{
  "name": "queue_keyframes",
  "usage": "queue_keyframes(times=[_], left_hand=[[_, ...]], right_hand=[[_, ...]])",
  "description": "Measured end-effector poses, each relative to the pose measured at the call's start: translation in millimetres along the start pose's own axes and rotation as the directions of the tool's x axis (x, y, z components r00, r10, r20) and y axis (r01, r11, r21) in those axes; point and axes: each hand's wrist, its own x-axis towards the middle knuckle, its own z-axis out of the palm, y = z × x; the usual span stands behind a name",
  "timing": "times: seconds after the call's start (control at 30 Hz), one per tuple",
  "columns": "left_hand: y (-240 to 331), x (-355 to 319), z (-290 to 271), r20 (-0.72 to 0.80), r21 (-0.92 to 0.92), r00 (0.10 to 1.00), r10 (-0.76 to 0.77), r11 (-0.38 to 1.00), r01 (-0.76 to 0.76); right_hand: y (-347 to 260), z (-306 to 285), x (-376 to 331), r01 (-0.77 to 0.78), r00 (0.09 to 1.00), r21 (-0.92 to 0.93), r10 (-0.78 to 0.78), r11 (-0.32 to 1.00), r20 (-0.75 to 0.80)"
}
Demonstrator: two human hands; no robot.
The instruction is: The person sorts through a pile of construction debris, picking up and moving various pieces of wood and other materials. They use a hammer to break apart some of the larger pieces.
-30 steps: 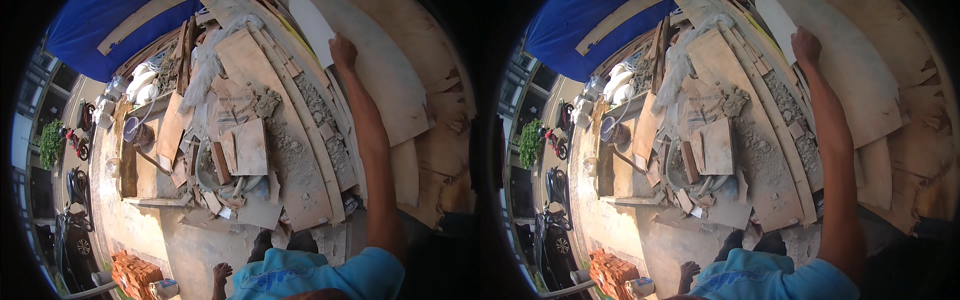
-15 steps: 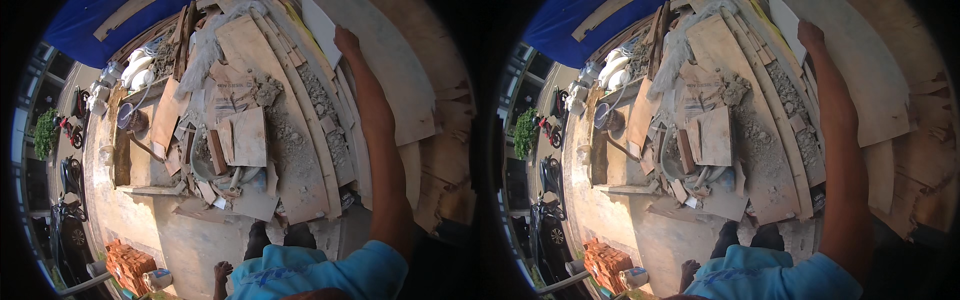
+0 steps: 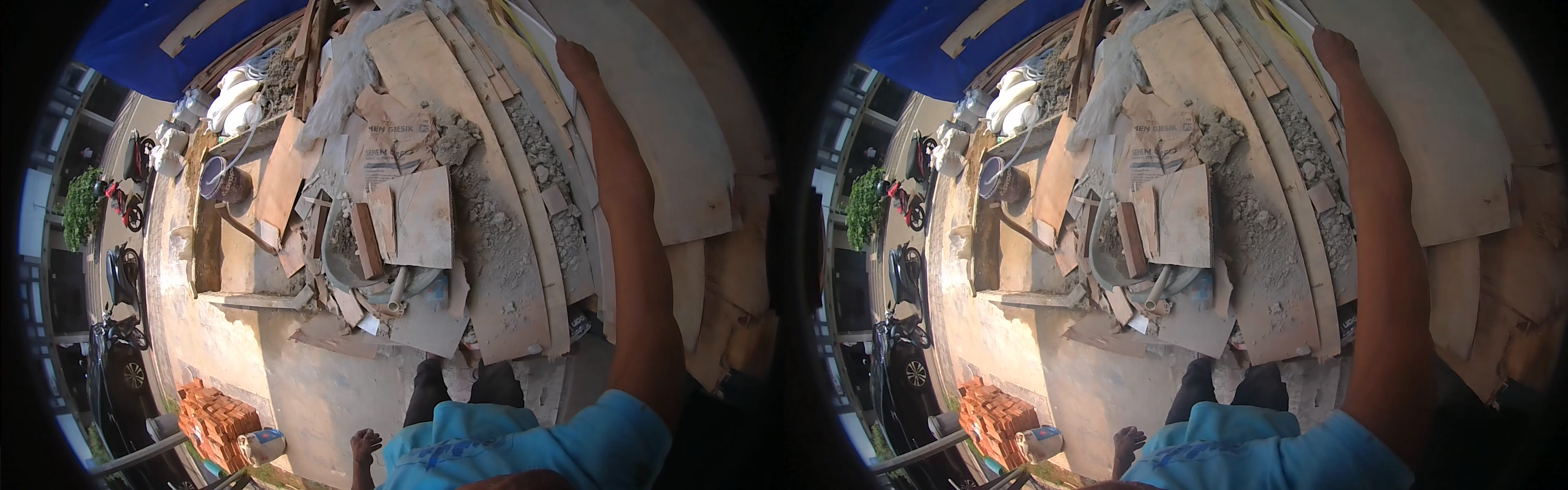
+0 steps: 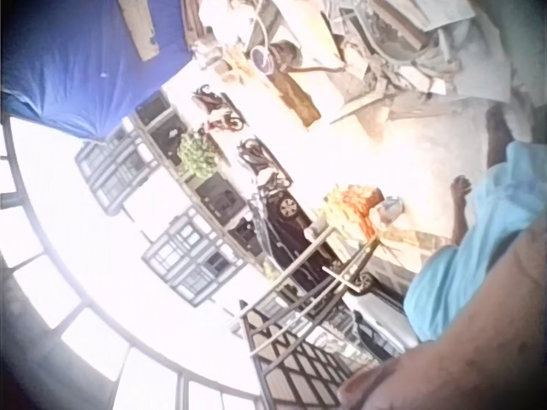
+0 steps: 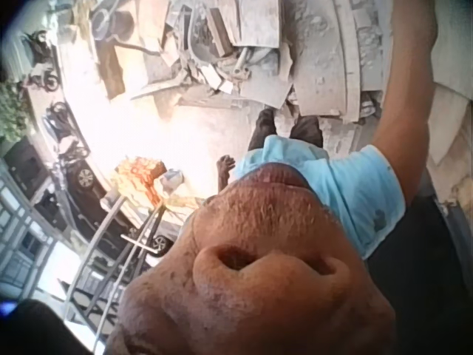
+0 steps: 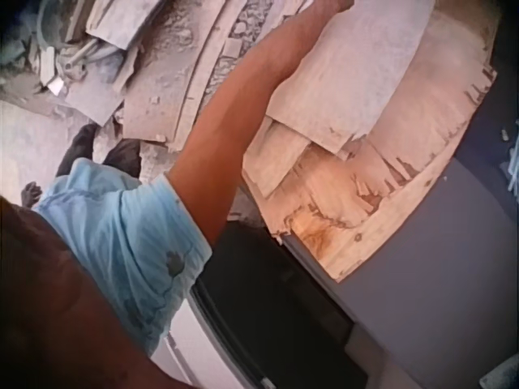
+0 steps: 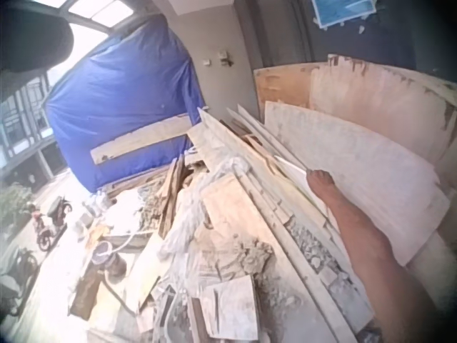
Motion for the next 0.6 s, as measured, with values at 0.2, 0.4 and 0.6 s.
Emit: queue_keyframes(times=[0.2, 0.4, 0.6], left_hand=[[-17.6, -5.5, 3.0, -0.023, 0.019, 0.999, -0.046, 0.999, 0.047], [-22.8, 15.8, 15.8, 0.020, 0.011, 0.998, -0.054, 0.998, 0.054], [-3.6, 26.1, 22.6, 0.028, -0.064, 1.000, -0.007, 0.998, 0.009]], right_hand=[[4.4, 18.4, -8.8, -0.070, 0.989, 0.019, 0.066, 0.997, 0.135], [-4.5, 26.1, -27.9, -0.055, 0.998, -0.080, 0.057, 0.995, 0.032], [22.1, 72.5, -79.6, -0.050, 0.974, -0.417, 0.137, 0.907, 0.181]])
